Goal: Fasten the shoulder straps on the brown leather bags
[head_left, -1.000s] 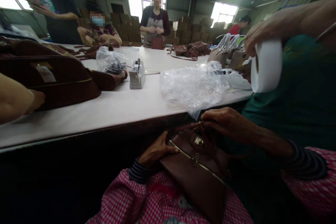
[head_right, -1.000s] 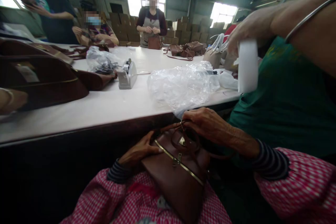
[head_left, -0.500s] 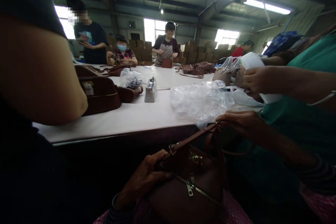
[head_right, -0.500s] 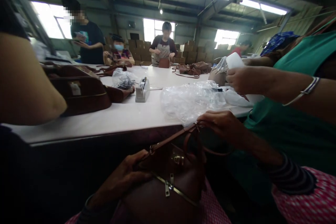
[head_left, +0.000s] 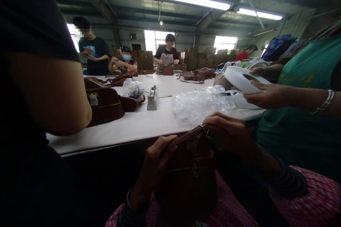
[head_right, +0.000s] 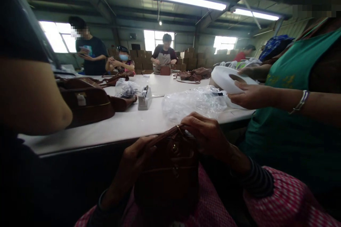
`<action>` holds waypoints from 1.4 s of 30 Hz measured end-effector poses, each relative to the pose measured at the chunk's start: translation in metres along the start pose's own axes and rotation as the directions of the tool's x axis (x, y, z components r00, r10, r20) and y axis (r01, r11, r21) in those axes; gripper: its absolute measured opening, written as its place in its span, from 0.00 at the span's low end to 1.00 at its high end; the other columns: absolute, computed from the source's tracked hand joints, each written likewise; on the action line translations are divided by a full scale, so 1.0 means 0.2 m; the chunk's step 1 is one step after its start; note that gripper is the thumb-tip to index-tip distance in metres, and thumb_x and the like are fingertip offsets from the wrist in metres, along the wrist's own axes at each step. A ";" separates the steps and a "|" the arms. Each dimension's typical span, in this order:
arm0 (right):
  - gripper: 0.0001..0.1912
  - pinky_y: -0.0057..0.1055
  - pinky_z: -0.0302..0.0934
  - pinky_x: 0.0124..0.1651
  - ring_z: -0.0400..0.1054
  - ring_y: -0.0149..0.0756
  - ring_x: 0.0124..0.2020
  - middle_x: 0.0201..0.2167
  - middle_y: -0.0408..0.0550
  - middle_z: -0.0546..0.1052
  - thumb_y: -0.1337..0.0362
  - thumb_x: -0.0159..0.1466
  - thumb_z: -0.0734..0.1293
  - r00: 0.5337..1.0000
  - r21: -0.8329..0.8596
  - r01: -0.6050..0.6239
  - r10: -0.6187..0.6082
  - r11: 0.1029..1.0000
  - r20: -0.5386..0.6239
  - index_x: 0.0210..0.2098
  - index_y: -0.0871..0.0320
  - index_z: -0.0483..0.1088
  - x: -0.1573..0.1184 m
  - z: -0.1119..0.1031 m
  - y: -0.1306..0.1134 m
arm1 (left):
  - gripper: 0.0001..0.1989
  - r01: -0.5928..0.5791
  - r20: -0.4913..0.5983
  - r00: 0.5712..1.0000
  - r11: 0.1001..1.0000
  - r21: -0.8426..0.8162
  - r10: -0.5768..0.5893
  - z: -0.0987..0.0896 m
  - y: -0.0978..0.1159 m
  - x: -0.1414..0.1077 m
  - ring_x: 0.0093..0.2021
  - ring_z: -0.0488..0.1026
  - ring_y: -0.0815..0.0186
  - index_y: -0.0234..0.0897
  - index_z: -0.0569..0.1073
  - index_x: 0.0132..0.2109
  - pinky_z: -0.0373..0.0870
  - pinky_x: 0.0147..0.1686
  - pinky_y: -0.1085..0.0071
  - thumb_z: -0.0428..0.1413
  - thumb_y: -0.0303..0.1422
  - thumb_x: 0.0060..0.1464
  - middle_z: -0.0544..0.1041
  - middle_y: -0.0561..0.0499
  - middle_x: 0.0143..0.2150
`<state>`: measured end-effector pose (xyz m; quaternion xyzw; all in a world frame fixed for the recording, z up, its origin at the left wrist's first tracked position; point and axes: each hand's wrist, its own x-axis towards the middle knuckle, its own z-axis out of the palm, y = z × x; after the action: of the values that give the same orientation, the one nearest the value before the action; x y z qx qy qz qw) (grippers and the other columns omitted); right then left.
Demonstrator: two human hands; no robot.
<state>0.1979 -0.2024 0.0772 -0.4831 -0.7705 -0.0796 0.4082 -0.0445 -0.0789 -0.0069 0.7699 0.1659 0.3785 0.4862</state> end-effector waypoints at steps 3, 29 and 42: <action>0.08 0.30 0.65 0.46 0.73 0.35 0.42 0.42 0.49 0.77 0.66 0.76 0.62 0.997 0.022 -0.072 0.071 0.997 0.032 0.47 0.57 0.74 -0.05 0.00 0.03 | 0.13 -0.052 -0.044 0.998 0.999 -0.008 0.051 0.00 -0.06 -0.02 0.57 0.76 0.57 0.46 0.79 0.57 0.71 0.58 0.64 0.55 0.37 0.69 0.80 0.49 0.56; 0.07 0.24 0.49 0.29 0.61 0.28 0.28 0.26 0.36 0.68 0.66 0.56 0.73 0.749 0.155 -0.539 0.387 0.828 0.538 0.32 0.59 0.71 -0.12 0.27 0.15 | 0.12 0.155 -0.306 0.880 0.827 -0.540 -0.364 0.05 0.14 0.12 0.25 0.66 0.74 0.35 0.75 0.33 0.66 0.27 0.79 0.70 0.35 0.49 0.71 0.57 0.25; 0.07 0.23 0.49 0.25 0.61 0.26 0.24 0.23 0.36 0.68 0.72 0.54 0.72 0.631 0.129 -0.604 0.373 0.787 0.680 0.27 0.59 0.70 -0.05 0.14 0.09 | 0.06 0.179 -0.270 0.944 0.982 -0.062 -0.190 -0.08 0.26 0.14 0.24 0.69 0.69 0.36 0.79 0.30 0.63 0.22 0.78 0.67 0.27 0.41 0.75 0.54 0.23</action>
<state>0.1994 -0.1866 0.0471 -0.5952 -0.6978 0.3360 0.2146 -0.0434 -0.0757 0.0552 0.6820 0.2961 0.4375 0.5058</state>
